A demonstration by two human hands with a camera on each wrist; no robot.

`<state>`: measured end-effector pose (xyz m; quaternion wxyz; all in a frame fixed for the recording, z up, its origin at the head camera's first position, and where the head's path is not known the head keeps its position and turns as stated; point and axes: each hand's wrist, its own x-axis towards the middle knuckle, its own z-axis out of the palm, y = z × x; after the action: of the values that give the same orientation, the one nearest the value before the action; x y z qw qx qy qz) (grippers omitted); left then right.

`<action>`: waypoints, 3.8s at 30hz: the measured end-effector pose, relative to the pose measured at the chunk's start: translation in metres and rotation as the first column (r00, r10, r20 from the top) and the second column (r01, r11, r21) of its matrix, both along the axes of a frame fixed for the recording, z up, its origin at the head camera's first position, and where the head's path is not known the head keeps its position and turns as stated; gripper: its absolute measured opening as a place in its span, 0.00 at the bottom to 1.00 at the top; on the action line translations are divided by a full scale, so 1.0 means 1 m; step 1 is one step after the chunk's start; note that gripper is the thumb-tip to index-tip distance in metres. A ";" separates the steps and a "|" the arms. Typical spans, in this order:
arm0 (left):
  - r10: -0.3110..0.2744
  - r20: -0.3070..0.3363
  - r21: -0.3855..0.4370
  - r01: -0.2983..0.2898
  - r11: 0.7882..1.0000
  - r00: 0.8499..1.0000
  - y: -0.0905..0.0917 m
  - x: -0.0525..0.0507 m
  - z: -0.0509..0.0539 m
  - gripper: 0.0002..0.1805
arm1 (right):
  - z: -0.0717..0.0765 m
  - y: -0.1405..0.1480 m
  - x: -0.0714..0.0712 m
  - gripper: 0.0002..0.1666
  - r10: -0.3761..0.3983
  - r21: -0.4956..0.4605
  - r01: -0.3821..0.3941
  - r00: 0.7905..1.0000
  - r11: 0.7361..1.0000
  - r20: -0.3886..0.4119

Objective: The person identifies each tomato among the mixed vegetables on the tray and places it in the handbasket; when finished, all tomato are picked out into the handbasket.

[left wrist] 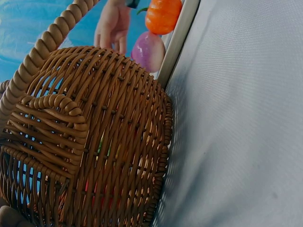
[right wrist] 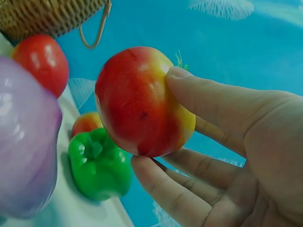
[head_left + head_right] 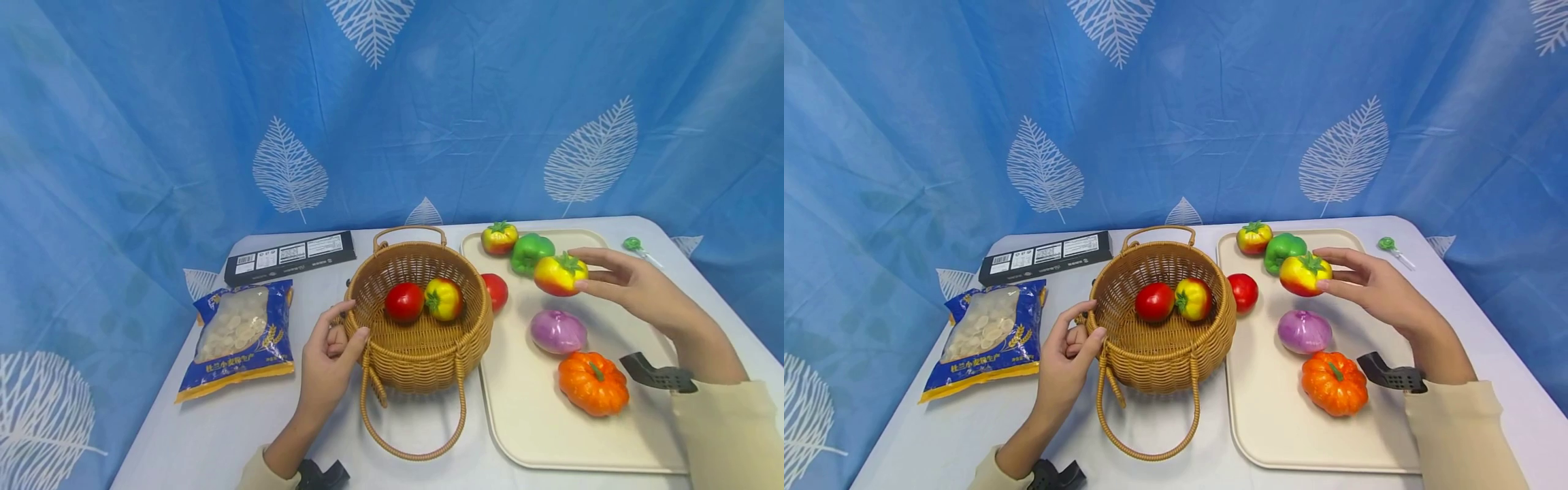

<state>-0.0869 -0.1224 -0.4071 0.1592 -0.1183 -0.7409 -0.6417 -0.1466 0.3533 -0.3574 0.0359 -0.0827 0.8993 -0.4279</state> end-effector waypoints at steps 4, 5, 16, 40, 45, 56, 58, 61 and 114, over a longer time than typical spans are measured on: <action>0.001 -0.005 0.001 -0.001 1.000 1.000 0.000 0.000 0.000 0.23 | 0.007 -0.006 0.005 0.32 0.006 -0.010 -0.006 1.000 1.000 -0.014; 0.001 -0.006 0.000 -0.001 1.000 1.000 0.000 0.000 0.000 0.23 | 0.009 -0.008 0.006 0.32 0.003 -0.009 -0.004 1.000 1.000 -0.018; 0.004 0.000 -0.001 -0.004 1.000 1.000 0.000 0.000 -0.001 0.23 | 0.028 -0.032 0.019 0.32 -0.021 0.017 0.021 0.999 1.000 -0.049; 0.010 0.005 -0.004 -0.010 1.000 1.000 0.000 0.001 0.001 0.23 | 0.040 -0.107 0.044 0.33 -0.156 -0.231 0.099 0.957 0.968 -0.244; 0.013 0.003 0.001 -0.013 1.000 1.000 -0.001 0.002 0.001 0.23 | 0.031 -0.137 0.051 0.34 -0.112 -0.341 0.001 0.945 0.940 -0.307; 0.009 0.028 0.001 -0.009 1.000 1.000 0.001 0.003 0.003 0.24 | 0.017 -0.161 0.058 0.39 -0.048 -0.376 -0.132 0.901 0.917 -0.431; 0.008 0.035 0.002 -0.008 1.000 0.999 0.002 0.003 0.004 0.24 | 0.015 -0.163 0.058 0.40 -0.048 -0.382 -0.140 0.895 0.914 -0.443; 0.008 0.039 0.002 -0.008 1.000 0.999 0.002 0.003 0.003 0.24 | 0.013 -0.163 0.058 0.40 -0.054 -0.377 -0.134 0.893 0.916 -0.448; 0.040 0.038 -0.022 -0.040 0.999 0.998 0.004 0.006 0.004 0.24 | 0.018 -0.152 0.040 0.26 -0.381 -0.706 0.157 0.909 0.691 -0.171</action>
<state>-0.0813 -0.1184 -0.4034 0.1564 -0.0926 -0.7527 -0.6328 -0.1066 0.2016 -0.3395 -0.1992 -0.0207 0.6773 -0.7080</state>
